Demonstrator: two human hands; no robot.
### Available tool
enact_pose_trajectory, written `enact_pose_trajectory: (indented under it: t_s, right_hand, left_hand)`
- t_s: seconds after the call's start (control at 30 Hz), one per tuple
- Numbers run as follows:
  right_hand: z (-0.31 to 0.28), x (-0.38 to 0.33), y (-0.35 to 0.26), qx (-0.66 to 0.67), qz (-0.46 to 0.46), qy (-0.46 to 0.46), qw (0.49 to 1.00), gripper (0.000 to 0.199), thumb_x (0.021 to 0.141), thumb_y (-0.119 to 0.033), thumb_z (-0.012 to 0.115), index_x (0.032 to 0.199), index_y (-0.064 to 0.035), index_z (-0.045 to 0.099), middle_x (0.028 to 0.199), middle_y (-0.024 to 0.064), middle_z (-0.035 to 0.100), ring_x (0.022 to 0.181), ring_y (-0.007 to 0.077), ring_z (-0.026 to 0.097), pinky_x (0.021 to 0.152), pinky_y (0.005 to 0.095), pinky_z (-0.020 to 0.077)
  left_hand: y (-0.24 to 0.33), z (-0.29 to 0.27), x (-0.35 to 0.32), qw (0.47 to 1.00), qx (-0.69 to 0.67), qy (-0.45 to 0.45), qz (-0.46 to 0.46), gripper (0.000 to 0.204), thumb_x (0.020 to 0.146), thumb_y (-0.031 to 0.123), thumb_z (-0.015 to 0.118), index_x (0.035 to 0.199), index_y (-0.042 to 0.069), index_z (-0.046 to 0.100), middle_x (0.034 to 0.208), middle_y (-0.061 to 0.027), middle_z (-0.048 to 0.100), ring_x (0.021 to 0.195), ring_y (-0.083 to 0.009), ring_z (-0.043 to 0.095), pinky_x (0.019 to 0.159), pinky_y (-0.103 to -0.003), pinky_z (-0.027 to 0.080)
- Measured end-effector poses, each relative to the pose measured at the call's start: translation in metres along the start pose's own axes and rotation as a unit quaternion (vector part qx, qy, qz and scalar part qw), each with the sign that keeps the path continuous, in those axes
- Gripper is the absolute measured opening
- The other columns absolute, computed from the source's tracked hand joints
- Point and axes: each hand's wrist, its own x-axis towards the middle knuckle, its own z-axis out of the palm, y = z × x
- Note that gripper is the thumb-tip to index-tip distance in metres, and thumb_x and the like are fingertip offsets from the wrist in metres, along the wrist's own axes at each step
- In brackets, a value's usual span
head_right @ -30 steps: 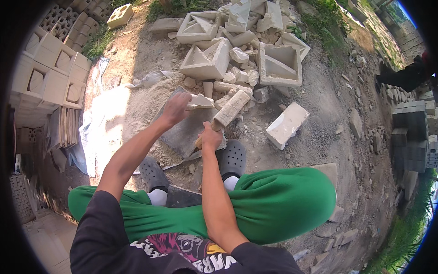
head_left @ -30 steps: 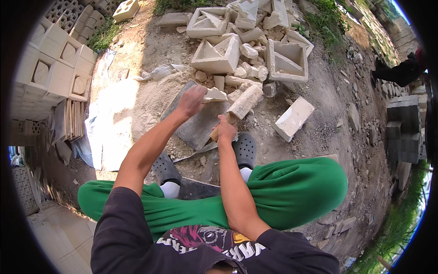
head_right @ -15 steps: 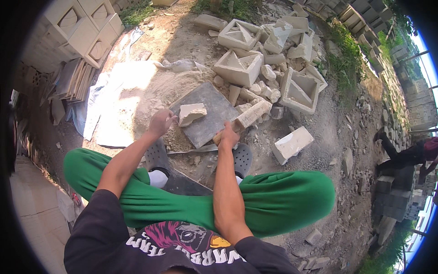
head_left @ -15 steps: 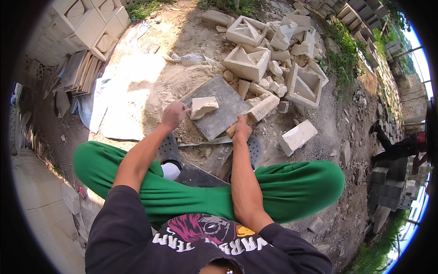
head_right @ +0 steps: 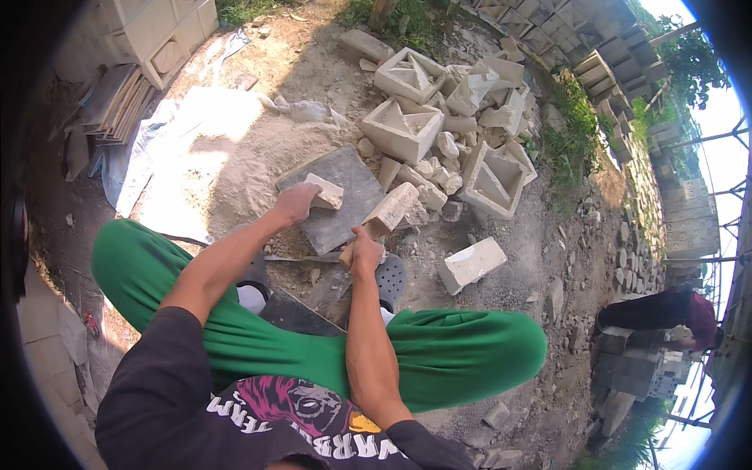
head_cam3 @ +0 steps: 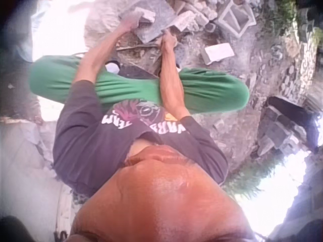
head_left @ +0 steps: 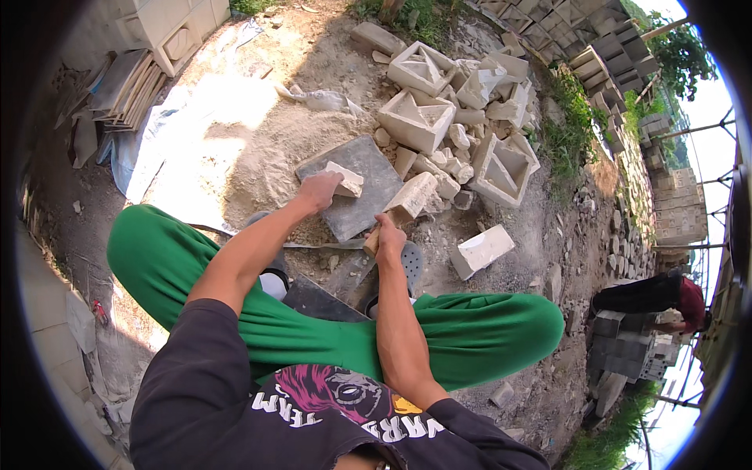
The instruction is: The person sits on the ground and repeatedly strikes a small stone with a wooden mallet to break it into smaller pieces. The person picks up stones, positions them on a flat surface, and uses the mallet to fracture them, creating a pile of rubble.
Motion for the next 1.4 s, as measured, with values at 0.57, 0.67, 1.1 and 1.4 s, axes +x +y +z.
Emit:
enact_pose_trajectory:
  t_s: [0.57,0.67,1.1,1.4]
  right_hand:
    - [0.009,-0.054,-0.09,-0.235,-0.036,-0.168,0.957,0.031,0.083,-0.024,0.072,0.091,0.0038,0.062,0.069,0.0094,0.063,0.052,0.0195,0.063,0.05,0.0333,0.0519]
    - [-0.005,-0.056,-0.076,-0.197,-0.029,-0.176,0.964,0.034,0.085,-0.027,0.074,0.1,0.0003,0.059,0.075,0.0086,0.063,0.059,0.0188,0.065,0.052,0.033,0.0534]
    - [-0.004,-0.027,0.029,-0.139,-0.102,-0.192,0.966,0.038,0.084,-0.018,0.076,0.109,-0.0014,0.053,0.082,0.0079,0.062,0.058,0.0188,0.065,0.054,0.0326,0.056]
    - [0.005,-0.013,0.005,-0.192,-0.106,-0.181,0.959,0.033,0.082,-0.02,0.079,0.097,0.0006,0.058,0.07,0.0071,0.062,0.05,0.0169,0.061,0.045,0.0316,0.0487]
  left_hand:
    - [0.025,0.016,-0.015,0.899,-0.26,0.024,-0.353,0.08,0.083,0.041,0.072,0.141,0.002,0.034,0.134,-0.0291,0.049,0.12,-0.0445,0.056,0.101,-0.05,0.048]
    - [0.016,-0.001,-0.011,0.937,-0.203,0.023,-0.283,0.065,0.084,0.032,0.069,0.138,0.007,0.043,0.132,-0.0226,0.054,0.121,-0.0397,0.056,0.103,-0.049,0.047]
    - [0.003,0.013,-0.037,0.958,-0.15,0.091,-0.227,0.055,0.087,0.028,0.071,0.135,0.012,0.052,0.113,-0.0176,0.06,0.11,-0.0377,0.057,0.095,-0.049,0.047]
    - [0.022,0.011,-0.038,0.946,-0.16,0.068,-0.275,0.06,0.088,0.028,0.07,0.14,0.011,0.044,0.118,-0.0233,0.057,0.113,-0.0425,0.056,0.095,-0.052,0.047]
